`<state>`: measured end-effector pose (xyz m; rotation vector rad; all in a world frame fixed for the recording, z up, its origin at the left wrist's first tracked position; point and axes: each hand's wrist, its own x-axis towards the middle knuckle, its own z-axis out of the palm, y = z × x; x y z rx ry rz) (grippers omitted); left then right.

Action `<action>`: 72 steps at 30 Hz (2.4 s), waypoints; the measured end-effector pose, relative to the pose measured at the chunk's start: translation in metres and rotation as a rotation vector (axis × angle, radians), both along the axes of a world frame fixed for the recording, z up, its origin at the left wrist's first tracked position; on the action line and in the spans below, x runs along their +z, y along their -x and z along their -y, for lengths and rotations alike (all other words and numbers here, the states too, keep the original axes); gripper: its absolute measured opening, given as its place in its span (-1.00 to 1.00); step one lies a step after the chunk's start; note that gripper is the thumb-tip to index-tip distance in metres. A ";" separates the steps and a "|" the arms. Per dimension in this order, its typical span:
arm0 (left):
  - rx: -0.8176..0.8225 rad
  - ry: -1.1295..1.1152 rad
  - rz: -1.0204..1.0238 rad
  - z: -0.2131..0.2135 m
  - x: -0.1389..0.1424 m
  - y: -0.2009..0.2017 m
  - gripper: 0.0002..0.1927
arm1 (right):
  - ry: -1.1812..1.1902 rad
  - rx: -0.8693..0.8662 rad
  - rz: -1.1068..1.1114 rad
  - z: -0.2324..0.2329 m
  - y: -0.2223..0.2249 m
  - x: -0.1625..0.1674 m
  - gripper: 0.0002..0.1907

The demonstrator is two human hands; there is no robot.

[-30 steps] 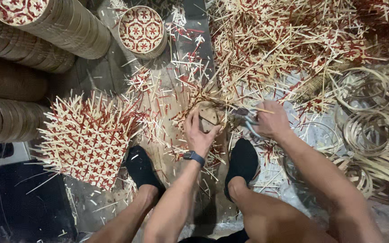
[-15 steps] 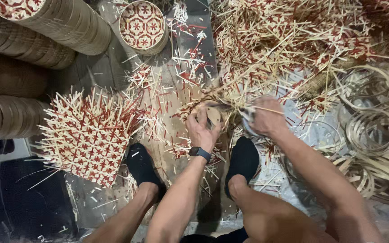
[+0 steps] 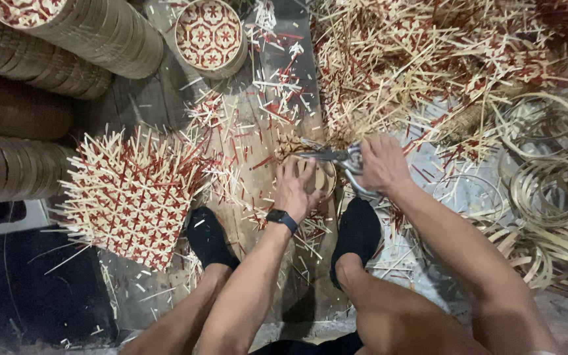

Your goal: The person weaves a small, round basket using red and natural-colored bamboo strips. They use shears to trim the excess ends of the strips and then place a circular bamboo frame around the woven base to shape it. The finished basket is placed on a stack of similar baskets.

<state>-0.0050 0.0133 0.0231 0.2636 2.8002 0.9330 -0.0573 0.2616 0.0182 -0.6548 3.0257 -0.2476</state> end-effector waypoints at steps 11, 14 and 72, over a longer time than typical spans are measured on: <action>0.146 -0.036 -0.058 -0.016 0.003 -0.009 -0.19 | -0.241 -0.044 0.301 -0.018 -0.007 -0.021 -0.29; 0.085 -0.062 -0.053 -0.009 0.005 -0.006 -0.25 | -0.411 -0.036 0.465 -0.003 -0.001 -0.021 -0.56; 0.197 -0.140 -0.062 0.007 0.005 -0.015 -0.18 | -0.322 -0.090 0.589 -0.004 0.002 -0.001 -0.44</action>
